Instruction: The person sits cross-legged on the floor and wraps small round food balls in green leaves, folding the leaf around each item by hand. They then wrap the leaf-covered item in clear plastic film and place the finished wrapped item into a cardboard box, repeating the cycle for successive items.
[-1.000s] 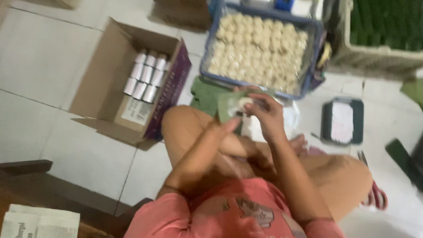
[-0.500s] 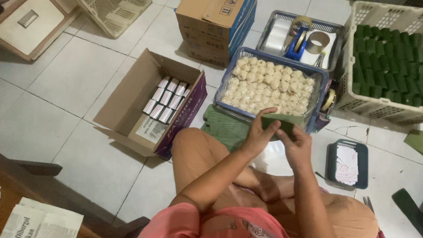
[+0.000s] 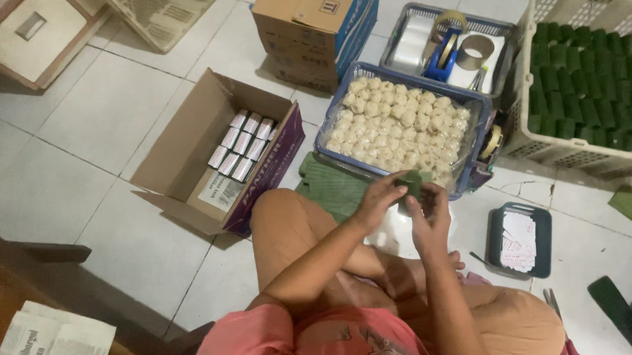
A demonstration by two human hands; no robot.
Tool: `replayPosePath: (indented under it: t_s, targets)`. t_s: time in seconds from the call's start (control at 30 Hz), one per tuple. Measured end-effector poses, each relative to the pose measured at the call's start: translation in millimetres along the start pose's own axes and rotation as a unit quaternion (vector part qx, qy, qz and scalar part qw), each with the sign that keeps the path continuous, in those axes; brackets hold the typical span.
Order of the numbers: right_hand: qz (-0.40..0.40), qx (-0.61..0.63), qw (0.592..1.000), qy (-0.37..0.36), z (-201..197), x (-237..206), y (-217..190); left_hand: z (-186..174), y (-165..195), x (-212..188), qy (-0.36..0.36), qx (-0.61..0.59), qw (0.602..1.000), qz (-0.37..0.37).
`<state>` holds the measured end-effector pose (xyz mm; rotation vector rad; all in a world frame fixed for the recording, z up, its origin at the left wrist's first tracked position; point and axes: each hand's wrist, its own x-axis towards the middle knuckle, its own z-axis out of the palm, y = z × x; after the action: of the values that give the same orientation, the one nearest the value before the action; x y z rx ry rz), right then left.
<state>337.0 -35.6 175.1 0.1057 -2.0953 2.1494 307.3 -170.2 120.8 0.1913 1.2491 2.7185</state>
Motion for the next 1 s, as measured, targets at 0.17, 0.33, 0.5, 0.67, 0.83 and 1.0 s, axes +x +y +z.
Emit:
replayPosePath:
  t_s: [0.17,0.33,0.5,0.67,0.83,1.0]
  targets:
    - [-0.086,-0.2,0.976,0.005,-14,-7,50,-39,-39,-8,0.154,0.053,0.986,-0.046]
    - [0.124,-0.146,0.982,0.0,-9,-28,98,-76,-74,-39,0.248,0.117,0.948,-0.164]
    - [0.236,-0.178,0.955,0.013,-29,-35,135,-105,-117,-45,0.245,0.102,0.937,-0.226]
    - [0.281,-0.121,0.947,0.096,-79,1,187,-118,-126,8,0.164,0.492,0.855,-0.017]
    - [0.25,-0.063,0.959,0.121,-113,25,233,-93,-127,36,0.082,0.74,0.664,0.062]
    - [0.237,-0.127,0.953,0.139,-98,18,237,-76,-131,49,0.017,0.766,0.636,-0.09]
